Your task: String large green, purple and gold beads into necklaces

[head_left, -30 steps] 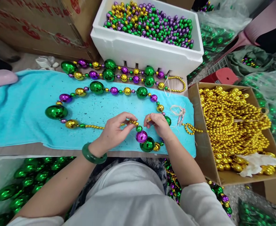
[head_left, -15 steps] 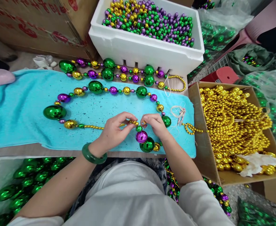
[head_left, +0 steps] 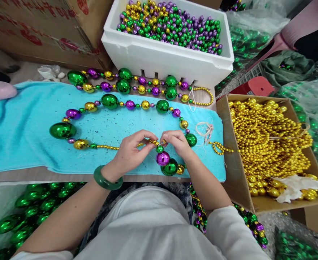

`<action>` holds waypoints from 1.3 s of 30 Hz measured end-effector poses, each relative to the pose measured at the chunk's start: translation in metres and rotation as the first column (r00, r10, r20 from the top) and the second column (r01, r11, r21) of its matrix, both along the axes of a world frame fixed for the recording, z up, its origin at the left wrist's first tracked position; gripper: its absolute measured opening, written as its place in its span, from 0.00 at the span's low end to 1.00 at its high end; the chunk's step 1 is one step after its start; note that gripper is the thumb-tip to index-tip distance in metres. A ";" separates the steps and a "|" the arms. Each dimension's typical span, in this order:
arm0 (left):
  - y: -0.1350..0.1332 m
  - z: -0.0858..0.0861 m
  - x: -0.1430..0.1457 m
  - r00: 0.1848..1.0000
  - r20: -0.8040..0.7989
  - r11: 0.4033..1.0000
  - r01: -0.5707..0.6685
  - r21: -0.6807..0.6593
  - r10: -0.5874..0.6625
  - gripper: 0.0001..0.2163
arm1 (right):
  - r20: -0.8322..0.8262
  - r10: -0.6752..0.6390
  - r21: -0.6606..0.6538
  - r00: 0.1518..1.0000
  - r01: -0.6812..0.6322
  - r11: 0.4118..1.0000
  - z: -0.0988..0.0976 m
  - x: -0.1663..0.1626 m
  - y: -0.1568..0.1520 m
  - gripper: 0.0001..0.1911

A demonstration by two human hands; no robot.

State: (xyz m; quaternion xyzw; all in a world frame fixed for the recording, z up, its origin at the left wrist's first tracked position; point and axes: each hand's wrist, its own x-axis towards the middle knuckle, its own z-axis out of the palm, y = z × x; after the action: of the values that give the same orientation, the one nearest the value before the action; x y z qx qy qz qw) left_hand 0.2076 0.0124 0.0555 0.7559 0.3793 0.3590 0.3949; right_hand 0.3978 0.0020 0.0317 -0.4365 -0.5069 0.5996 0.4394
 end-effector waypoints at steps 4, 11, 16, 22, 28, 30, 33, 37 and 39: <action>0.000 0.002 0.001 1.000 0.000 1.000 -0.003 -0.009 0.003 0.04 | 0.026 0.027 0.014 0.999 -0.027 1.000 0.000 0.000 0.001 0.26; 0.000 0.001 0.000 1.000 0.004 1.000 0.006 0.000 -0.006 0.05 | 0.031 0.036 0.054 0.999 -0.038 0.998 -0.002 0.000 0.001 0.26; -0.001 0.002 0.000 1.000 0.000 1.000 0.002 -0.013 -0.002 0.05 | 0.029 0.042 0.079 0.999 -0.044 0.996 -0.001 0.000 0.001 0.25; 0.000 0.002 0.000 1.000 -0.013 1.000 0.000 -0.007 0.000 0.04 | 0.075 0.043 0.151 0.996 -0.054 0.987 0.002 0.001 0.002 0.26; 0.000 0.004 0.001 0.998 -0.052 0.996 0.022 0.084 -0.018 0.04 | 0.202 0.023 0.265 0.979 -0.078 0.961 0.012 0.009 0.001 0.23; 0.000 0.006 0.001 0.997 -0.076 0.990 0.034 0.136 -0.024 0.04 | 0.237 -0.002 0.305 0.972 -0.072 0.950 0.016 0.015 0.002 0.22; 0.001 0.009 0.000 0.993 -0.113 0.974 0.055 0.219 -0.031 0.04 | 0.304 -0.182 0.326 0.935 0.078 0.942 0.018 0.032 0.009 0.24; 0.004 0.008 -0.001 0.979 -0.199 0.932 0.102 0.347 -0.033 0.08 | 0.674 -0.471 0.347 0.570 0.319 0.882 0.005 0.066 0.029 0.26; 0.006 0.006 -0.002 0.972 -0.234 0.906 0.110 0.409 -0.012 0.10 | 0.843 -0.410 0.317 0.349 0.293 0.902 -0.002 0.080 0.038 0.24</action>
State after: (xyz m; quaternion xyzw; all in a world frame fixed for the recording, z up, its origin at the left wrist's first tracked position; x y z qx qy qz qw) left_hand 0.2052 0.0184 0.0613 0.8705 0.3117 0.3309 0.1886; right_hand 0.4779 0.0398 0.0296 -0.7589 -0.5873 0.1385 0.2447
